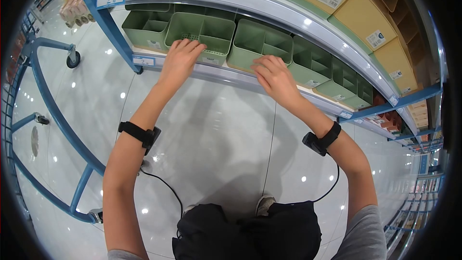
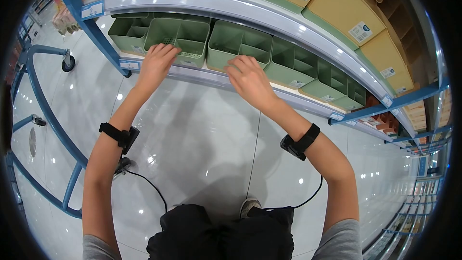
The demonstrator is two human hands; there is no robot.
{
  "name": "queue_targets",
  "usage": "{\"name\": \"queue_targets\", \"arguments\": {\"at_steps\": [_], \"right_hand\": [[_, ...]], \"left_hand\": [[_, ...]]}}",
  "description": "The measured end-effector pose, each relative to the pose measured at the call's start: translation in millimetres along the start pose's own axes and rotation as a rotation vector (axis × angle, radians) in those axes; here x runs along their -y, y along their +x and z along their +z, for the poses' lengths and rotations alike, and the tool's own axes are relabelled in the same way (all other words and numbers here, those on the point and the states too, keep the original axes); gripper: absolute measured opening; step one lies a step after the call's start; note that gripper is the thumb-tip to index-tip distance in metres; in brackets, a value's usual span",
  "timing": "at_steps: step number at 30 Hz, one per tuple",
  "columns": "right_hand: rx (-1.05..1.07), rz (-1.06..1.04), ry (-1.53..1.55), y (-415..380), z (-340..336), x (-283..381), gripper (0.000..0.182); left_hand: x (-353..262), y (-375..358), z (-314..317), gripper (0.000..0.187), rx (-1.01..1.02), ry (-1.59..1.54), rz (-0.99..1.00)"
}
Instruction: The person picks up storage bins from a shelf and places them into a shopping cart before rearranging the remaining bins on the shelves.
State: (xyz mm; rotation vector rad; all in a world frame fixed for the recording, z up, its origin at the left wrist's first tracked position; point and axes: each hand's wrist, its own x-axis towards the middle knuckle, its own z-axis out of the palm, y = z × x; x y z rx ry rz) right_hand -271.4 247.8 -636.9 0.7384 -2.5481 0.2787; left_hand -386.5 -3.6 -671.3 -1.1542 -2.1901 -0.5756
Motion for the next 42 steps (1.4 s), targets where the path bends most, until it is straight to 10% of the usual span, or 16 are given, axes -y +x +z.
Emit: {"name": "queue_targets", "arguments": {"at_steps": [42], "right_hand": [[-0.001, 0.091, 0.128, -49.1, 6.8, 7.4, 0.011]], "left_hand": [[18.2, 22.5, -0.7, 0.024, 0.106, -0.079, 0.023]]}}
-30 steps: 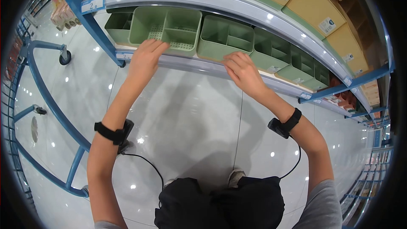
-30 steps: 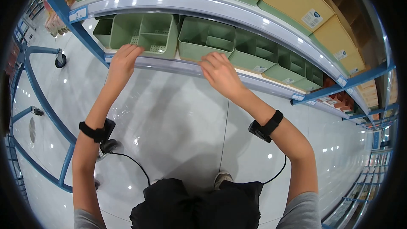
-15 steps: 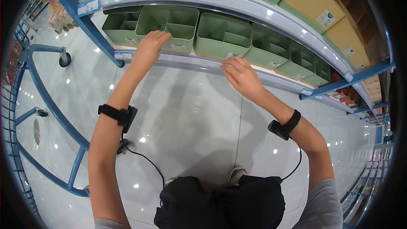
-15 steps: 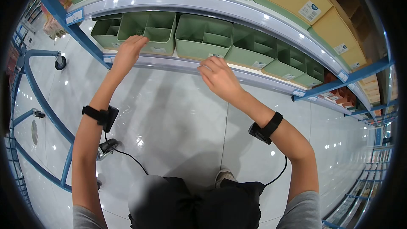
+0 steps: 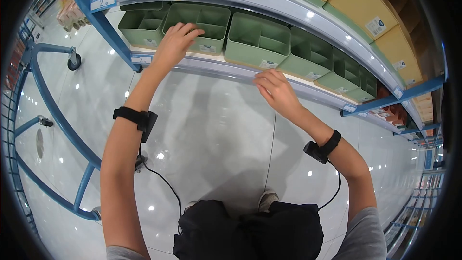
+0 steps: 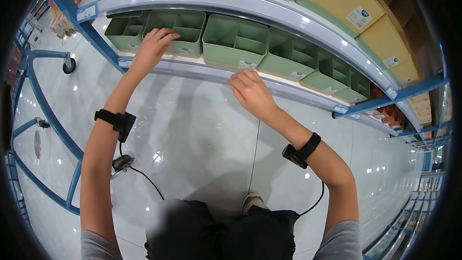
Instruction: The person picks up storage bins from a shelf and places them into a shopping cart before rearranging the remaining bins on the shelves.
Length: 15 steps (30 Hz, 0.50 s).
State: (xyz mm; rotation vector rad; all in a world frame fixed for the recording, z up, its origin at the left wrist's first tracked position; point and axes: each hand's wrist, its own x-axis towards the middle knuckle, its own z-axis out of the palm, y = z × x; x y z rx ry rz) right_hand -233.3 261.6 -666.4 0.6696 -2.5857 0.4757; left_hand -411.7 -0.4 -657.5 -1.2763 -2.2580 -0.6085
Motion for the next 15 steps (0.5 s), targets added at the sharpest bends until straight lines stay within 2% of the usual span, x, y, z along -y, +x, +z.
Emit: {"name": "queue_targets", "arguments": {"at_steps": [2, 5, 8, 9, 12, 13, 15], "right_hand": [[-0.047, 0.016, -0.004, 4.9, -1.8, 0.5, 0.011], [-0.136, 0.098, 0.033, 13.5, -4.0, -3.0, 0.012], [-0.153, 0.138, 0.078, 25.2, -3.2, -3.1, 0.012], [-0.150, 0.121, 0.071, 31.6, -2.8, -2.9, 0.012], [-0.162, 0.007, 0.046, 74.0, -2.8, 6.1, 0.011], [-0.171, -0.044, 0.035, 94.7, -2.9, 10.9, 0.011], [-0.172, -0.042, 0.057, 121.6, -1.1, 16.0, 0.011]], "left_hand": [[-7.8, -2.2, -9.6, 0.026, -0.125, 0.055, -0.020], [15.4, -3.1, -18.1, 0.023, -0.305, 0.132, -0.274], [62.9, -0.1, -24.1, 0.021, -0.549, 0.062, -0.512], [77.7, 0.9, -27.4, 0.024, -0.504, -0.005, -0.614], [108.3, 4.2, -20.5, 0.029, -0.468, 0.082, -0.683], [114.2, 7.4, -19.1, 0.033, -0.366, 0.167, -0.769], [129.9, 14.4, -20.1, 0.034, -0.474, 0.433, -0.496]]}}
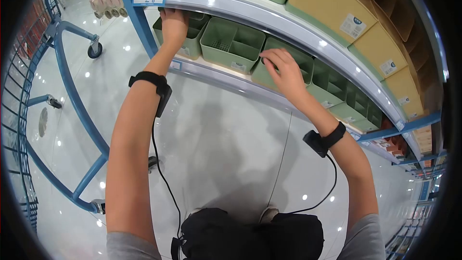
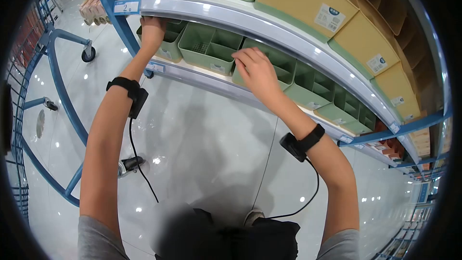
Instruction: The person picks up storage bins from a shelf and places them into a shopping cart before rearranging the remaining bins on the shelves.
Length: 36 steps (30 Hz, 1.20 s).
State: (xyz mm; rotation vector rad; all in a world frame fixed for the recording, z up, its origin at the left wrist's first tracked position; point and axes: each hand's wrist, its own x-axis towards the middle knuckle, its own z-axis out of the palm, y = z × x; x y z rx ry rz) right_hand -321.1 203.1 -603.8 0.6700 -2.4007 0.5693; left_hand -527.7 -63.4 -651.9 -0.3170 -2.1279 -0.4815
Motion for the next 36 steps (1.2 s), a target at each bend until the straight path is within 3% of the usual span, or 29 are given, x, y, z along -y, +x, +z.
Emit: {"name": "queue_targets", "arguments": {"at_steps": [1, 2, 11, 36], "right_hand": [[0.001, 0.004, 0.011, 8.1, 2.5, 2.9, 0.012], [0.006, 0.023, 0.043, 11.7, 3.6, 5.9, 0.012], [0.218, 0.202, 0.112, -58.3, -5.8, -2.6, 0.013], [0.249, 0.378, 0.183, -109.9, -8.0, -12.9, 0.014]], "left_hand": [[6.0, 5.8, 5.9, 0.034, -0.104, 0.075, 0.141], [13.9, 14.8, 18.2, 0.033, 0.117, -0.056, -0.001], [31.7, 63.0, 58.8, 0.032, 0.039, 0.035, -0.031], [37.7, 36.2, 78.5, 0.031, 0.065, -0.154, 0.234]]}}
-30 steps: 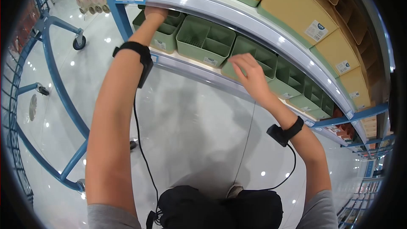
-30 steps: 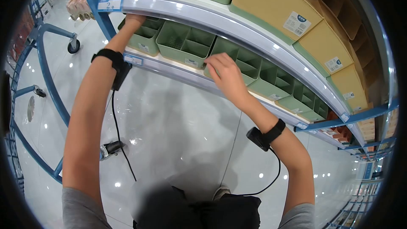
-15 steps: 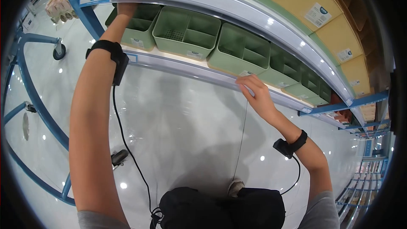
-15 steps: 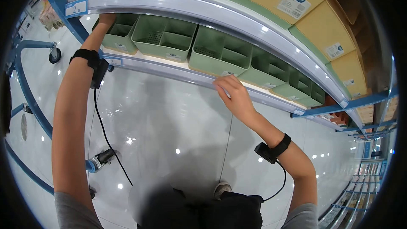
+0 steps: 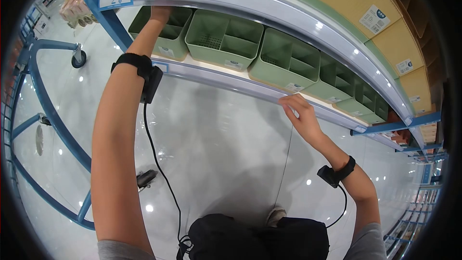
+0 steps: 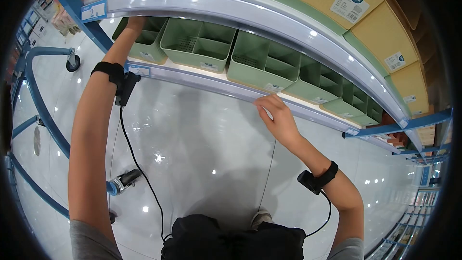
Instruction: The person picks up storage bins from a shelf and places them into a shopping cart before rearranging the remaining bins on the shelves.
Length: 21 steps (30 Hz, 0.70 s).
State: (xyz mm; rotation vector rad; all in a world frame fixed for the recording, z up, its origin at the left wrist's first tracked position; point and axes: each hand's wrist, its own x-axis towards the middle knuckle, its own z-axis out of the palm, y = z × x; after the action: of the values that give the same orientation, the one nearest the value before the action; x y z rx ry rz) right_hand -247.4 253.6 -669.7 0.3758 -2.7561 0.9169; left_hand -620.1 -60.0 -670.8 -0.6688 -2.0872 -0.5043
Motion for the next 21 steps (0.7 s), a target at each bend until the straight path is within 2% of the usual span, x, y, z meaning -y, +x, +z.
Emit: {"name": "queue_targets", "arguments": {"at_steps": [5, 8, 11, 14, 15, 16, 17, 18, 21], "right_hand": [[0.006, 0.001, 0.006, -3.0, -1.8, 8.7, 0.014], [0.001, -0.013, -0.001, -4.7, -3.0, 10.5, 0.014], [-0.006, -0.025, -0.003, -7.1, -4.8, 12.5, 0.014], [-0.022, -0.039, -0.024, -12.0, -8.3, 10.6, 0.013], [-0.040, -0.043, -0.053, -15.6, -12.3, 8.4, 0.013], [-0.039, -0.037, -0.091, -18.4, -16.2, 6.3, 0.013], [-0.035, -0.039, -0.137, -20.0, -23.4, 2.0, 0.013], [-0.102, 0.001, -0.146, -19.3, -31.5, -2.2, 0.013], [-0.294, 0.051, -0.258, -11.9, -74.0, -26.2, 0.015]], "left_hand": [[-7.0, -15.8, -19.4, 0.027, 0.122, 0.046, -0.182], [-33.6, -31.6, -39.2, 0.025, -0.163, -0.144, -0.392], [-46.4, -46.9, -66.2, 0.027, -0.065, -0.171, -0.454], [-64.7, -69.8, -86.9, 0.026, -0.095, -0.108, -0.416], [-75.9, -74.1, -97.3, 0.026, 0.017, -0.123, -0.454], [-95.0, -81.9, -105.1, 0.023, -0.069, -0.195, -0.366], [-114.8, -86.0, -111.9, 0.023, -0.084, -0.264, -0.358], [-131.0, -90.7, -117.6, 0.023, -0.094, -0.299, -0.295], [-180.5, -96.8, -130.2, 0.023, 0.043, -0.471, -0.329]]}}
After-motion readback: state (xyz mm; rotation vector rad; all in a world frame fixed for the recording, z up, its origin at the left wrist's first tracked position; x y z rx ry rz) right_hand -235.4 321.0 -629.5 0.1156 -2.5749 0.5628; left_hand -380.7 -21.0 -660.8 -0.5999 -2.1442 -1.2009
